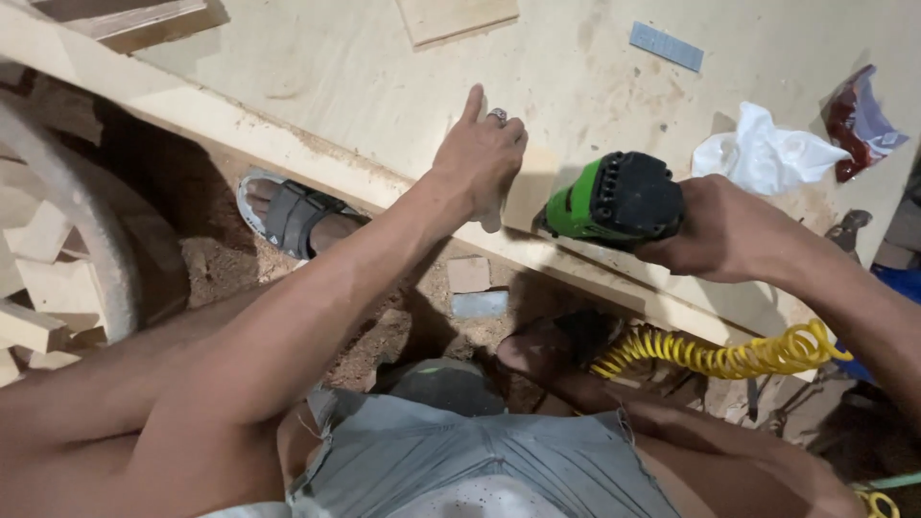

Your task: Assembling small wooden boxes by applying glue to the frames and nailing the base plates using a pneumatic nail gun.

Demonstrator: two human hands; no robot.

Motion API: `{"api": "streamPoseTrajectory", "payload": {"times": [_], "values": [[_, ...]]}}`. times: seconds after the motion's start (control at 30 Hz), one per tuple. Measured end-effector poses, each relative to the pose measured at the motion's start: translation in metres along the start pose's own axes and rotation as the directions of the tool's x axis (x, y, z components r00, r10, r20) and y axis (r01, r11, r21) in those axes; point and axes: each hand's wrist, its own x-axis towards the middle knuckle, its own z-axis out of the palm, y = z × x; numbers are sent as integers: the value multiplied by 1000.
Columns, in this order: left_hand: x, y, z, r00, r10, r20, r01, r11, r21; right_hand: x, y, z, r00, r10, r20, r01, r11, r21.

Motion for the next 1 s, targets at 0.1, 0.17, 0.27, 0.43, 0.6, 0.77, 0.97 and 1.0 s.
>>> {"api": "streamPoseTrajectory", "payload": {"times": [0.1,0.17,0.27,0.43,0.6,0.77,0.97,1.0], "values": [[3,1,0,1000,-7,13,7,999,38,4,6,5,1000,5,-23,-6,999,-38],[0,1,-2,1000,-2,12,2,999,39,-1,-5,1,1000,-7,-28,4,994,-107],[-2,3,-15,1000,9,16,-10,998,55,-2,4,-3,996,-59,-60,51,991,-126],[-1,3,-6,1000,-6,6,5,998,67,5,2,-13,979,-167,-116,154,982,-108],[1,3,-3,1000,-4,2,4,999,33,1,-11,-20,998,-48,-52,43,995,-85],[4,2,-1,1000,-10,5,10,998,57,5,0,-14,992,-97,-78,90,993,-82],[-2,2,-1,1000,0,-11,1,998,56,-3,-14,-14,994,-49,-97,39,994,-105],[-4,1,0,999,9,-43,-7,999,48,-7,-21,-17,996,-20,-88,14,998,-68]]}}
